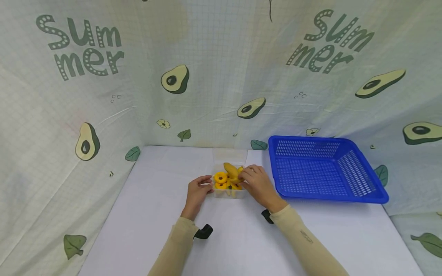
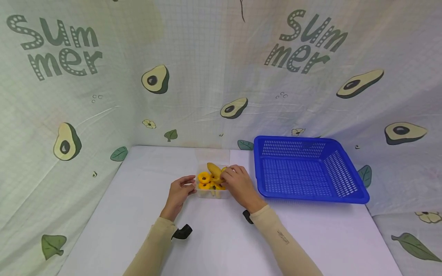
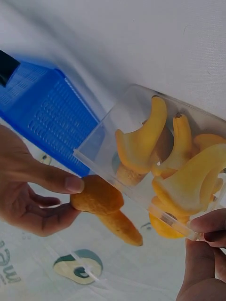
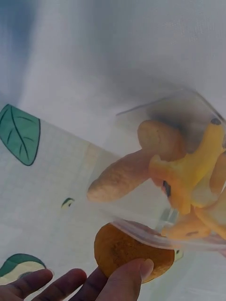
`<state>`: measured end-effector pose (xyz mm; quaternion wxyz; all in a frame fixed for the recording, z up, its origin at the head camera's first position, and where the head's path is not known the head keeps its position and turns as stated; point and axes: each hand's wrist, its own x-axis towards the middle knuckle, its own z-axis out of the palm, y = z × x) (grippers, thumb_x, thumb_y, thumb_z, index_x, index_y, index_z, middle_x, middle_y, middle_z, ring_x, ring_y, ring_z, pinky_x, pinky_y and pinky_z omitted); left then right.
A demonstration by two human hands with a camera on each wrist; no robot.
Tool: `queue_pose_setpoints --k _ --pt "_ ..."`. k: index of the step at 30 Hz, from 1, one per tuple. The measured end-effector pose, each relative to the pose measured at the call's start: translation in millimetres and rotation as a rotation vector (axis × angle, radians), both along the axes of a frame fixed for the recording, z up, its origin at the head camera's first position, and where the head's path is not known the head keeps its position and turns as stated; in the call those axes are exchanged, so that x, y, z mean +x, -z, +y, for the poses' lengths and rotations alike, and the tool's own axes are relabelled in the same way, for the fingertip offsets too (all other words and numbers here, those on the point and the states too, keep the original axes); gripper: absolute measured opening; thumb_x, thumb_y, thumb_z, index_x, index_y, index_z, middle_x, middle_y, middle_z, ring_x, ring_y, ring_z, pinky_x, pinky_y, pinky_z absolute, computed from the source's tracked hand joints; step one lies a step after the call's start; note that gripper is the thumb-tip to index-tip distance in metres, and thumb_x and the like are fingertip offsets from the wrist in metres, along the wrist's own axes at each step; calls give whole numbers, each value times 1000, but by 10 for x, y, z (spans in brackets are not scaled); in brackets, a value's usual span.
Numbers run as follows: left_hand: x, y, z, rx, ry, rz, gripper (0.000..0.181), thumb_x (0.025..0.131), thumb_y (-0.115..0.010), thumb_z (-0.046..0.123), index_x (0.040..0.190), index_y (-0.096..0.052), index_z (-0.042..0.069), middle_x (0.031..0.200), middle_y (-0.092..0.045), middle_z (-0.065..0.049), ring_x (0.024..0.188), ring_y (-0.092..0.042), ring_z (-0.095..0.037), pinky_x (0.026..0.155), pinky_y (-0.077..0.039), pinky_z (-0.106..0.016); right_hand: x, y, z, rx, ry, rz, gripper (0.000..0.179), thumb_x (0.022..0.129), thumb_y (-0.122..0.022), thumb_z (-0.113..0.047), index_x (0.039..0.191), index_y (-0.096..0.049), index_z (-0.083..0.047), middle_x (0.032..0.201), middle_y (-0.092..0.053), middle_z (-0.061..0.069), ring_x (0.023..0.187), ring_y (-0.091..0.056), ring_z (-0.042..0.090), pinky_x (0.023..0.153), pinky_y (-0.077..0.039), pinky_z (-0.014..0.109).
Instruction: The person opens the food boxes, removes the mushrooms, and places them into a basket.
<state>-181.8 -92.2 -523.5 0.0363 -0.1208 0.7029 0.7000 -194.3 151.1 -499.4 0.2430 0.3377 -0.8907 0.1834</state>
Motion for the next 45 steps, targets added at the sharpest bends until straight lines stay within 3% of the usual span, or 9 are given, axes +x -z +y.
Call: queue_pose_setpoints --k 12,25,33,45 --pt "-4 32 -2 1 -1 -4 33 97 -70 -6 130 -68 -8 116 -66 -20 83 -65 -17 74 -65 -25 150 -185 210 24 43 95 32 72 -97 -5 93 -75 -11 96 -73 2 102 -64 28 96 -57 46" --pt "-14 12 -13 10 -8 -2 33 96 -69 -9 129 -69 -8 114 -66 -19 81 -65 -16 71 -64 -23 305 -298 575 -15 108 149 36 66 -99 -1 92 -74 -7 96 -74 7 99 -64 33 90 -57 51" --pt "-10 9 -15 -3 -3 -3 33 97 -69 -8 130 -69 -8 115 -66 -19 84 -65 -18 72 -64 -24 349 -372 861 -27 165 167 43 61 -100 6 94 -74 -3 97 -74 12 98 -63 38 85 -54 54" --pt "-2 6 -9 -8 1 2 32 97 -69 -7 130 -69 -8 115 -66 -20 84 -66 -18 73 -65 -24 326 -446 1295 -48 243 161 37 67 -97 4 96 -74 0 96 -73 16 95 -61 40 77 -50 52"
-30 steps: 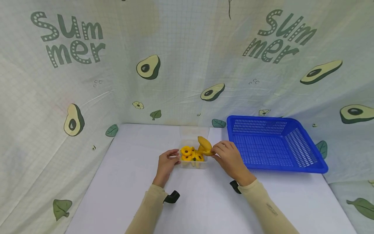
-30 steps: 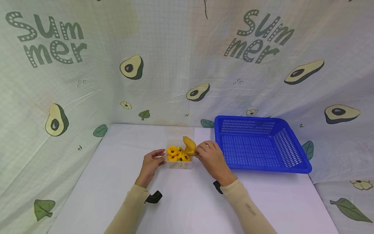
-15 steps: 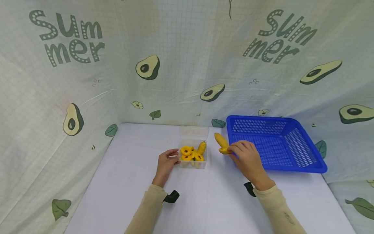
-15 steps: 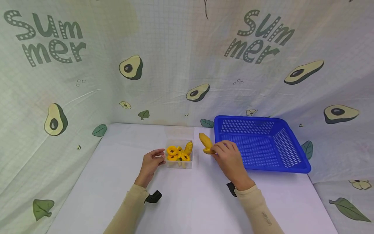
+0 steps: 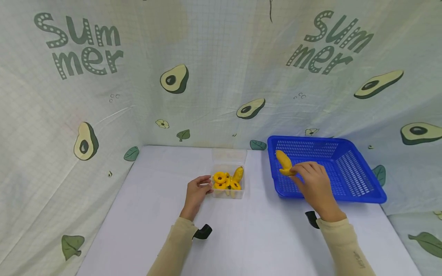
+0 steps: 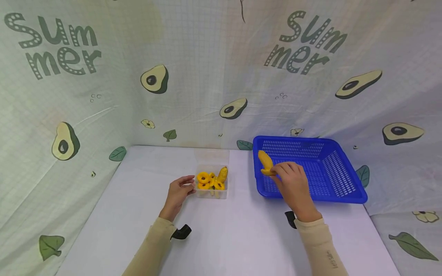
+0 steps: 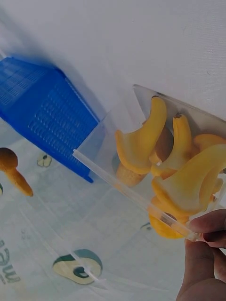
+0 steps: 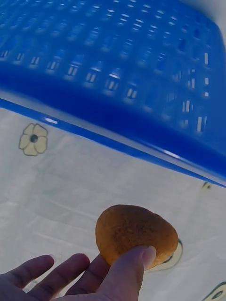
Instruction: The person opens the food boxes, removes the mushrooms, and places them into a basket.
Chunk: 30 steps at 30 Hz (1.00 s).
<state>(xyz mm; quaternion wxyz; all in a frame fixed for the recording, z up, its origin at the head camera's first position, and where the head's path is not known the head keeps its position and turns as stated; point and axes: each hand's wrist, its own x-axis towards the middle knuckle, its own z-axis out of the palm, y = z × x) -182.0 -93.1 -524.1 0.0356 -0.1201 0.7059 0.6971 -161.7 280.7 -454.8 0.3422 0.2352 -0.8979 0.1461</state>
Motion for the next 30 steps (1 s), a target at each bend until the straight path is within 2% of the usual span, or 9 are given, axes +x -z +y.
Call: queue_pose_setpoints --k 4,5,11,12,22,30 --pt "-1 -8 0 1 4 2 32 98 -69 -7 130 -68 -8 116 -66 -20 85 -65 -18 73 -64 -23 -19 -16 89 2 19 -13 35 68 -95 1 96 -74 2 96 -73 18 95 -60 41 79 -50 54" --pt "-1 -11 0 0 4 2 32 98 -68 -7 130 -68 -8 116 -66 -20 85 -65 -18 73 -64 -23 -21 -20 108 2 22 -15 27 77 -91 -6 96 -74 2 96 -73 18 95 -60 41 79 -50 55" --pt "0 -8 -4 -14 6 -7 32 98 -69 -6 130 -69 -7 116 -66 -19 85 -65 -18 75 -65 -25 -40 -43 179 0 51 -26 26 77 -92 -3 95 -74 2 95 -73 18 93 -59 41 81 -49 57" --pt "-1 -5 -5 -15 6 -9 32 98 -69 -5 130 -69 -6 116 -66 -19 85 -65 -18 75 -65 -25 -45 -40 189 0 57 -28 34 68 -95 5 95 -74 2 95 -73 18 93 -59 41 81 -49 57" --pt "-7 -3 -2 -5 4 -22 32 97 -70 -6 130 -69 -6 116 -66 -19 83 -66 -17 77 -66 -28 -86 -13 301 -18 81 -40 34 68 -94 8 94 -74 1 94 -72 17 92 -59 41 82 -49 59" --pt "-14 7 -5 1 0 -14 32 97 -70 -6 129 -69 -7 114 -67 -18 82 -66 -17 77 -66 -30 -119 -31 324 -23 67 -49 33 69 -92 11 96 -74 2 95 -72 19 93 -59 43 81 -49 60"
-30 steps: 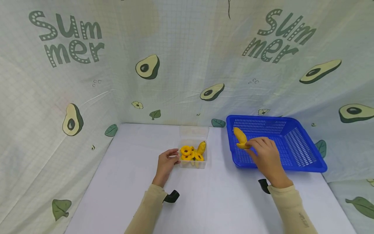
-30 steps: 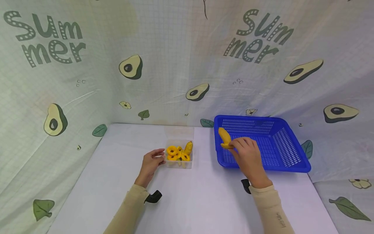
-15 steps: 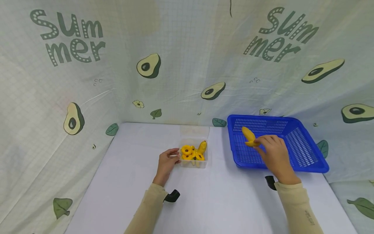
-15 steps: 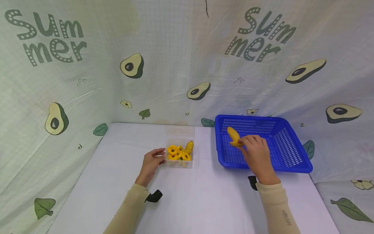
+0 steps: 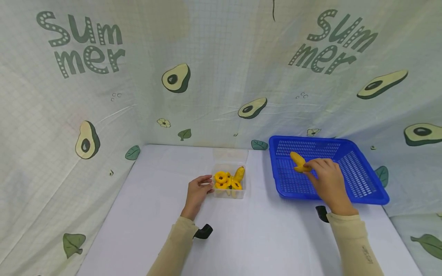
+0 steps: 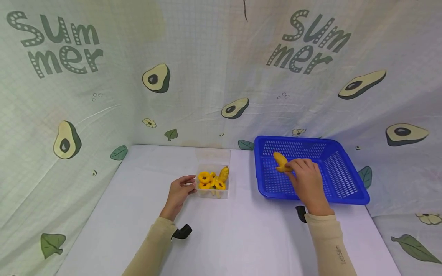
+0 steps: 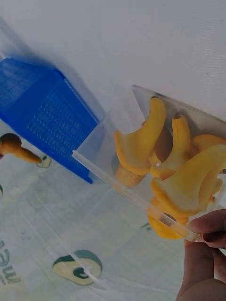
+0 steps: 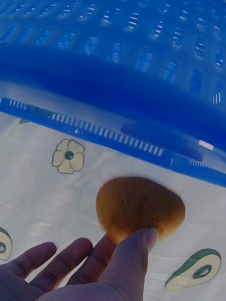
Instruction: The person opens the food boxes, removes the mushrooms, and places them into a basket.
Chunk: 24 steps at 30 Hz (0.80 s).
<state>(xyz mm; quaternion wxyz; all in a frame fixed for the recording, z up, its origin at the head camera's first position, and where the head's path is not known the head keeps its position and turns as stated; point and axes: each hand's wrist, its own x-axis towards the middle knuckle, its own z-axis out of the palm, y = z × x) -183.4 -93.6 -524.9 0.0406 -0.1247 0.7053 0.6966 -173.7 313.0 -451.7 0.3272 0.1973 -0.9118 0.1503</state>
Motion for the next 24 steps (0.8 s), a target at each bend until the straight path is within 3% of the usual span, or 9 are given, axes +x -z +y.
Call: queue_pose_setpoints --k 11,24 --pt "-4 16 8 7 1 15 33 97 -70 -7 130 -69 -8 116 -66 -19 82 -66 -16 74 -65 -28 32 89 -195 18 -48 -39 31 72 -91 11 97 -75 1 97 -73 17 97 -61 41 81 -51 58" --pt "-8 8 12 4 0 11 33 97 -70 -6 130 -69 -7 116 -66 -20 84 -65 -17 75 -65 -28 86 196 -760 59 -228 10 35 69 -95 7 96 -76 -4 99 -74 10 97 -66 34 80 -57 52"
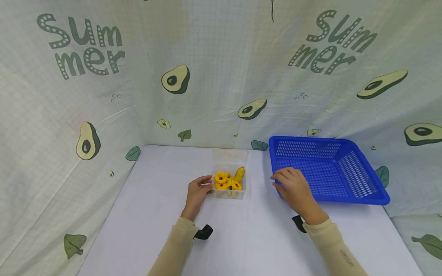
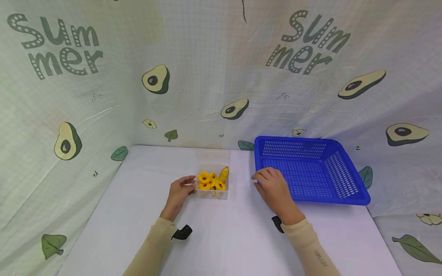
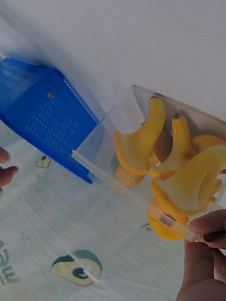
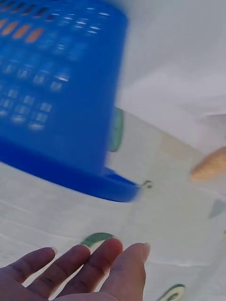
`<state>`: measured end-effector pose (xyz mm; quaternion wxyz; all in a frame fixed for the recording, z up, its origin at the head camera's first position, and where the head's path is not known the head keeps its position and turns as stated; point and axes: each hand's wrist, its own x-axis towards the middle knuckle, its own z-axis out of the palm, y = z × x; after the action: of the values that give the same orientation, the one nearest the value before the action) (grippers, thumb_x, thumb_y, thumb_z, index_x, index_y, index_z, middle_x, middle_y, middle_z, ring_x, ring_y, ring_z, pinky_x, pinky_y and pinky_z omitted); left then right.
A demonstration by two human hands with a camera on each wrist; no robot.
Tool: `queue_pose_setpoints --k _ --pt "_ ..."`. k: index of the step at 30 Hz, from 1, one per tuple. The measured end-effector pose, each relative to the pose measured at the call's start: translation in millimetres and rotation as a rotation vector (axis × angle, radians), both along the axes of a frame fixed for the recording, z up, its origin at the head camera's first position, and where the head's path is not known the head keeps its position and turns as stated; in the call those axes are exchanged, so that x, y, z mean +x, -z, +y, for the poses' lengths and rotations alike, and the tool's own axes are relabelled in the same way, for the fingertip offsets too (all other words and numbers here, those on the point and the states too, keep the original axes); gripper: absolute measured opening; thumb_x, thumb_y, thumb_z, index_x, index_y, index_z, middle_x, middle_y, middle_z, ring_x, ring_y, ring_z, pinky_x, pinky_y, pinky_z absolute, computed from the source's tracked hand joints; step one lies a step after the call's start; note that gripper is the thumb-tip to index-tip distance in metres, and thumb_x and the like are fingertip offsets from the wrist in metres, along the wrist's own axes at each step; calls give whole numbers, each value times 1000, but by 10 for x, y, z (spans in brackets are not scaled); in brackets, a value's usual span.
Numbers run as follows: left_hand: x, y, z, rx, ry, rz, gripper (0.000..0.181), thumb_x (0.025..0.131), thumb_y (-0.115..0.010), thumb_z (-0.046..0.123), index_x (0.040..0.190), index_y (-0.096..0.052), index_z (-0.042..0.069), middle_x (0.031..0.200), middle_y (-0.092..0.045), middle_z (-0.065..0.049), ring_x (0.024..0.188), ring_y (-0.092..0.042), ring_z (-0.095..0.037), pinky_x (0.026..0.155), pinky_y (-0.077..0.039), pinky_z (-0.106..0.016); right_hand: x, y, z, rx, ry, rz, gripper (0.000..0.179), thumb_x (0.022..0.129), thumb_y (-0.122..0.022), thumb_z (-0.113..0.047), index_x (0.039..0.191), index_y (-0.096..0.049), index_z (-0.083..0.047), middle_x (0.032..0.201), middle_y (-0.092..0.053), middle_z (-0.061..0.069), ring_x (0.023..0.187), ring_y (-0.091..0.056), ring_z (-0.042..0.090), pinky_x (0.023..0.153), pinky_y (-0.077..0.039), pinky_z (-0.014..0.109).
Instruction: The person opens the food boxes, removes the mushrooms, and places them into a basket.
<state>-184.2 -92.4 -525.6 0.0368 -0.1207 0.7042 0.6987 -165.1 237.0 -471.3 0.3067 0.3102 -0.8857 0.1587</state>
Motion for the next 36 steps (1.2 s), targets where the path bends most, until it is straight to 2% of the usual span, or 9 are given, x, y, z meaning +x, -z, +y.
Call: queue_pose_setpoints --k 9,24,29,36 --pt "19 -12 2 4 1 19 32 97 -69 -7 129 -68 -8 114 -65 -19 82 -64 -16 72 -64 -23 -10 84 -264 17 -64 -16 32 73 -95 1 98 -77 -7 100 -74 8 98 -67 30 85 -59 49" --pt "12 -7 -11 7 10 15 32 97 -69 -7 129 -69 -8 114 -65 -18 83 -65 -16 77 -66 -30 -58 165 -576 36 -103 -94 32 78 -94 -4 104 -77 -10 104 -75 5 103 -66 27 94 -59 46" --pt "6 -8 -13 6 11 14 32 97 -69 -7 129 -69 -8 114 -65 -18 83 -65 -17 80 -67 -35 -97 185 -674 26 -119 -104 34 77 -94 -3 107 -78 -9 106 -74 4 103 -66 26 92 -59 45" --pt "6 21 -6 8 7 18 33 97 -69 -7 130 -68 -9 115 -65 -19 83 -64 -17 76 -66 -30 -159 214 -840 15 -131 -109 36 75 -95 -3 107 -78 -8 107 -75 5 102 -66 26 91 -59 45"
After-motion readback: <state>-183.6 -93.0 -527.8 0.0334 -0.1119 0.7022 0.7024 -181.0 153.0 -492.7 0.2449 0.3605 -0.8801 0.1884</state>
